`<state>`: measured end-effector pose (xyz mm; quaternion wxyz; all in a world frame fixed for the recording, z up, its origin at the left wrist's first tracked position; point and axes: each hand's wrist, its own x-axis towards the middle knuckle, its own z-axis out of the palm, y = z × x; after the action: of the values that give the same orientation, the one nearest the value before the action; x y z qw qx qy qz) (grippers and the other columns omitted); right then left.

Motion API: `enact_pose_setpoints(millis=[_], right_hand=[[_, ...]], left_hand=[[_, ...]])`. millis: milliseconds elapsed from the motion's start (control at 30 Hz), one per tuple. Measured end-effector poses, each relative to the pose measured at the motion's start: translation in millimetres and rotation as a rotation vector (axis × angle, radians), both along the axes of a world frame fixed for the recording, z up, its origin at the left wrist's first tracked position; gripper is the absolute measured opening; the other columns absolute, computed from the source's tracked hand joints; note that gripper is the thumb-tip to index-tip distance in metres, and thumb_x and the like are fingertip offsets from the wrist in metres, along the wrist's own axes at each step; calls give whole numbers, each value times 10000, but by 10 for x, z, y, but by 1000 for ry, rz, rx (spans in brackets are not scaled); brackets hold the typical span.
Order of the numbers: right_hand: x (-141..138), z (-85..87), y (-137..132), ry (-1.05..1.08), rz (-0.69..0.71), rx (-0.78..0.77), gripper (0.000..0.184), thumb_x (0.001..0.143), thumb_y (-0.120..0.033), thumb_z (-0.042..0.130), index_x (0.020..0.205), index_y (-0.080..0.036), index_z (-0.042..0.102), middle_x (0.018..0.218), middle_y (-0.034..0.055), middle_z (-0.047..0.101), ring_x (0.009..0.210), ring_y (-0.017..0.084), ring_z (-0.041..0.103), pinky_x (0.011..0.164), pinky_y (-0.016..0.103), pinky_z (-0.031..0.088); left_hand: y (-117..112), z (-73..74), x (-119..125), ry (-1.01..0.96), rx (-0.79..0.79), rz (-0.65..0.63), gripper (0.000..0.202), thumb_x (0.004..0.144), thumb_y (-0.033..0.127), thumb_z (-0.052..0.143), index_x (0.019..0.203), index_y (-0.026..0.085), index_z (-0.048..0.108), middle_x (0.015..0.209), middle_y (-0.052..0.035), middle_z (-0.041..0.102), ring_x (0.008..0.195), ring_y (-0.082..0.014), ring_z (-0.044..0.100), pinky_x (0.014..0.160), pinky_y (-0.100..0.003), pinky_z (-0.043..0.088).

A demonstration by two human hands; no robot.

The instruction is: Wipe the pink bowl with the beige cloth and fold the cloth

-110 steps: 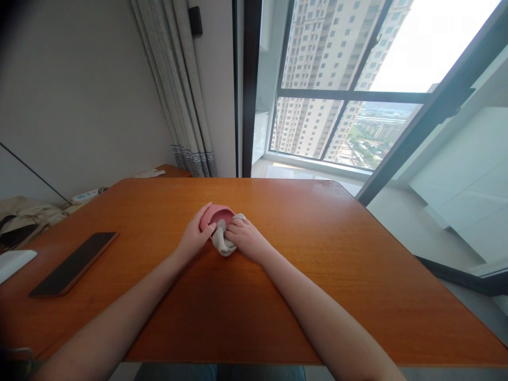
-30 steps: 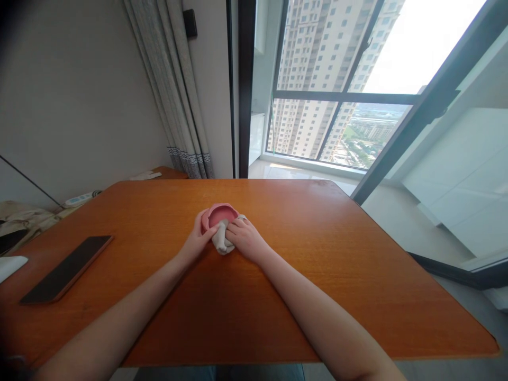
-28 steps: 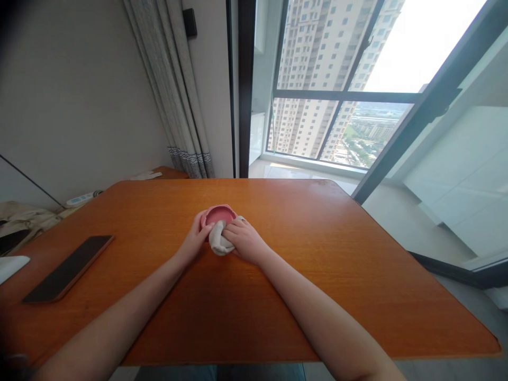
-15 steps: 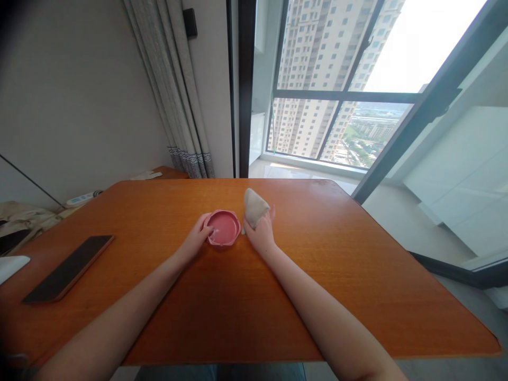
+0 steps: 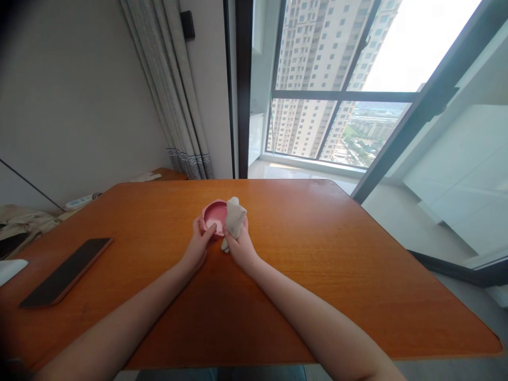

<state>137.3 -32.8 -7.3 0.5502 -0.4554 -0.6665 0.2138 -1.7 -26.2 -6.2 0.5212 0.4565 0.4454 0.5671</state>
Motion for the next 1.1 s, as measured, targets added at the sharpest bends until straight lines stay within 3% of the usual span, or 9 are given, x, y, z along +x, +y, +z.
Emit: enact_pose_setpoints(millis=[100,200,333,500,600,700,833,967,1100], right_hand=[[94,-7,77,217,-11,-74,417,802,-233,473,1217,-184,475,1165,98,569,1054,235,552,938,410,448],[248,19,172,220,125,-143,367,733,-188,477,1090,-172,558,1029,72,641,951,251,603,863,430,493],[305,102,173,-11,221,-26,316,768,-219,516,1071,-198,603,1148,87,603,1099,265,551,943,430,452],[18,102,-60,-40,86,15,421,877,-323,454,1283,-211,453,1322,136,465,1304,254,367,1054,466,346],[-70,105,-134,71,-14,12,419,885,-329,445,1290,-220,437,1305,125,475,1306,247,360,1070,472,323],[69,160,-49,117,24,49,385,837,-296,517,1215,-221,523,1280,99,514,1260,249,420,1053,437,355],[346,220,175,163,116,-44,232,788,-275,549,979,-196,653,1073,65,650,1022,242,596,914,408,474],[338,207,213,81,191,-41,213,787,-282,561,949,-204,676,1086,63,651,1039,243,589,932,412,460],[49,94,50,89,110,-16,333,829,-292,528,1146,-211,594,1290,98,520,1196,239,487,1032,422,377]], left_hand=[[-31,133,5,-106,-167,-198,653,780,677,400,1270,245,406,1133,-76,615,964,-222,618,812,-356,491],[-38,242,-67,-169,-252,-393,646,797,676,368,1263,242,480,1160,-88,623,1019,-270,607,773,-394,520],[-39,249,-103,-186,-230,-279,550,789,552,524,1252,254,502,1260,-77,570,1086,-281,569,751,-387,548],[-48,229,-31,-291,-93,-167,558,807,517,531,1301,281,422,1328,-73,505,1108,-241,554,781,-342,550],[-71,270,-25,-297,-35,-259,615,776,475,601,1324,297,386,1359,-76,474,1157,-241,526,848,-360,528],[-106,333,-58,-258,-26,-376,768,673,434,723,1343,302,373,1411,-86,421,1227,-276,470,931,-398,479],[-139,369,-88,-258,-189,-587,710,732,629,554,1321,249,434,1375,-131,463,1207,-333,486,888,-453,492],[-89,287,-63,-277,-244,-426,560,791,499,566,1280,245,464,1332,-118,504,1179,-298,514,853,-423,519],[-18,184,-43,-321,-142,-223,569,759,386,640,1271,292,411,1358,-71,464,1114,-230,549,794,-344,540]])
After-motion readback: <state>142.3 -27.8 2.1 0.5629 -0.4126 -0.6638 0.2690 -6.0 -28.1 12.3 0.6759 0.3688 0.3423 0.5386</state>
